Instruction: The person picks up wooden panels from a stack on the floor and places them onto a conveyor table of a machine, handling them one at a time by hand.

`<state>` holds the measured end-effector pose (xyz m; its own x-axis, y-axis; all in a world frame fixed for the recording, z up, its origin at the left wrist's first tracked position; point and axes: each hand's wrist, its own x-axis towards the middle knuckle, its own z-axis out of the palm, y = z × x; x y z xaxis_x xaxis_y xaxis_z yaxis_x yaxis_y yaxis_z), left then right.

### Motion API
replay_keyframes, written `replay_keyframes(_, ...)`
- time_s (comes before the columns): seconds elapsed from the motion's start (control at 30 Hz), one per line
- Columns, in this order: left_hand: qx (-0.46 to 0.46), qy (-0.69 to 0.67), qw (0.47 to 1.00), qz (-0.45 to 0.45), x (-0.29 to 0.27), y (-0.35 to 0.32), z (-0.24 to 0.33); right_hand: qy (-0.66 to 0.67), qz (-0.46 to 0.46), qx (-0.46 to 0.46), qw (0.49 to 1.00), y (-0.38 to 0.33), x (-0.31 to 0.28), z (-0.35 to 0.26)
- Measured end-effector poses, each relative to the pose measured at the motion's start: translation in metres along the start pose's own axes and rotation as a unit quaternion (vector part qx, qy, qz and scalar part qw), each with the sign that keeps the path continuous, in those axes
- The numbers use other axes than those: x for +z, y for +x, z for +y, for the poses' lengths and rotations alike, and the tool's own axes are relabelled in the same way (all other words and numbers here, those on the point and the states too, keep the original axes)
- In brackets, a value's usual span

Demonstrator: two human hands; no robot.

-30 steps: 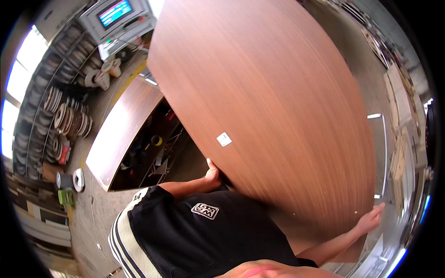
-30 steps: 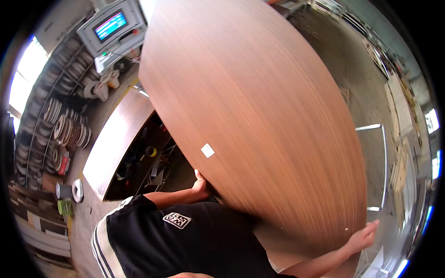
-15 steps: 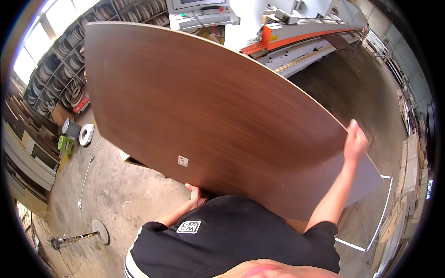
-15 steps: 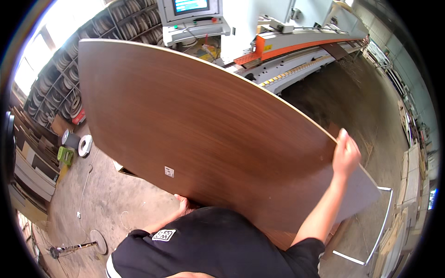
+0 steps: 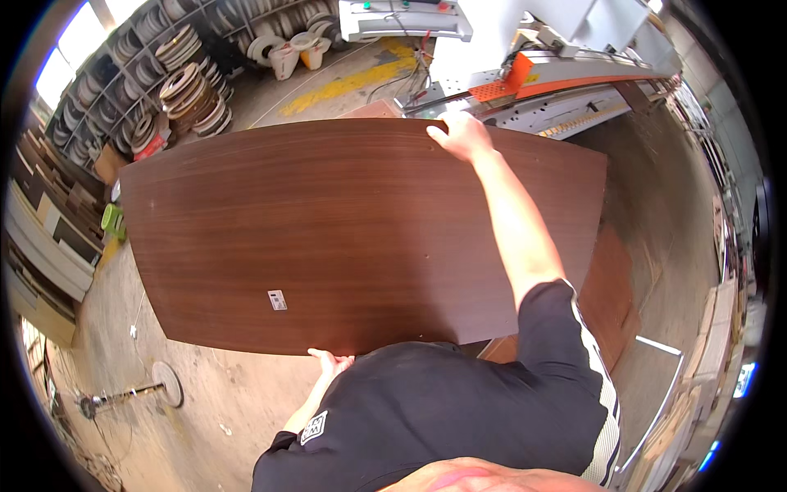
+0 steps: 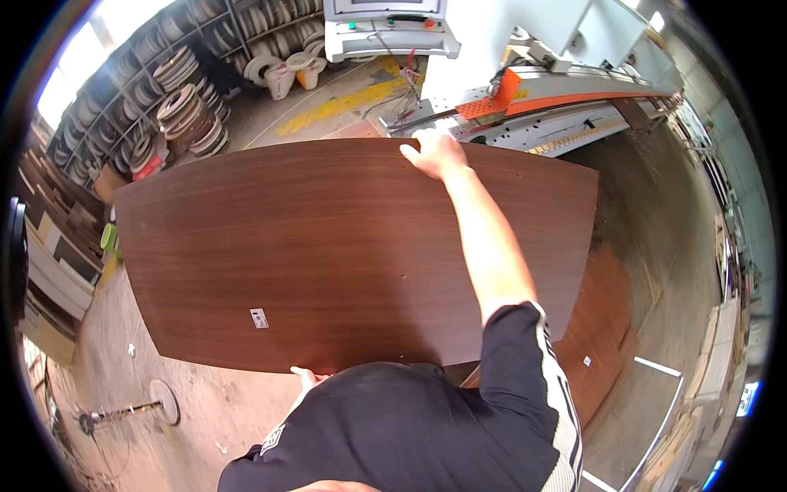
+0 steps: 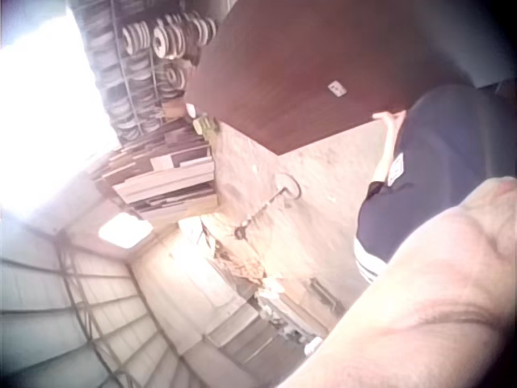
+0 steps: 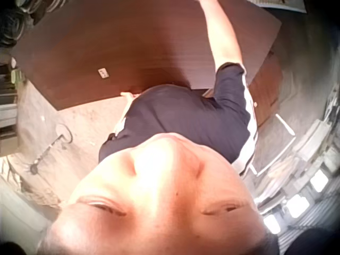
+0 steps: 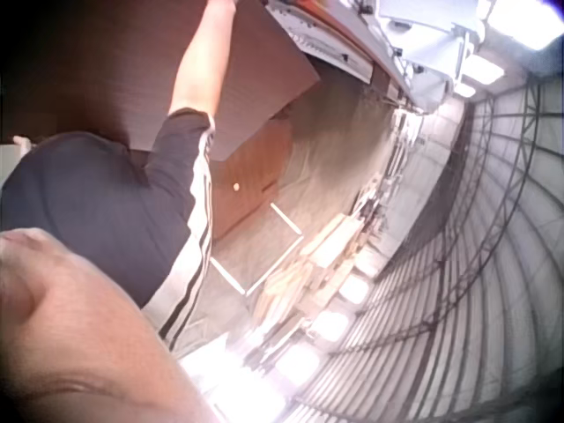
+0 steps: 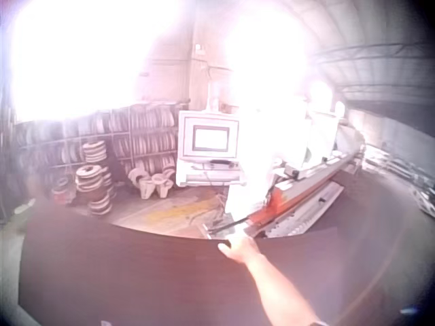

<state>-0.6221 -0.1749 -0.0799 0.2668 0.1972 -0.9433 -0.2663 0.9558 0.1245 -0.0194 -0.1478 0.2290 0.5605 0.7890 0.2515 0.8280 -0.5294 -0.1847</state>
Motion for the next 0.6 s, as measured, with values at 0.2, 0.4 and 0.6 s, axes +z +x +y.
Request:
replay_keyframes(0.2, 0.058, -0.078, 0.994, 0.050, 0.021, -0.032, -0.022, 0.049, -0.087, -0.037, 0.994, 0.095, 0.125, 0.002)
replay_keyframes(0.4, 0.116, -0.126, 0.981, 0.094, 0.072, -0.044, -0.033, 0.045, -0.196, -0.066, 0.977, 0.157, 0.190, -0.017)
replay_keyframes(0.6, 0.148, -0.112, 0.974, 0.130, 0.110, -0.047, -0.022, 0.192, -0.119, -0.064, 0.972, 0.129, 0.223, -0.018)
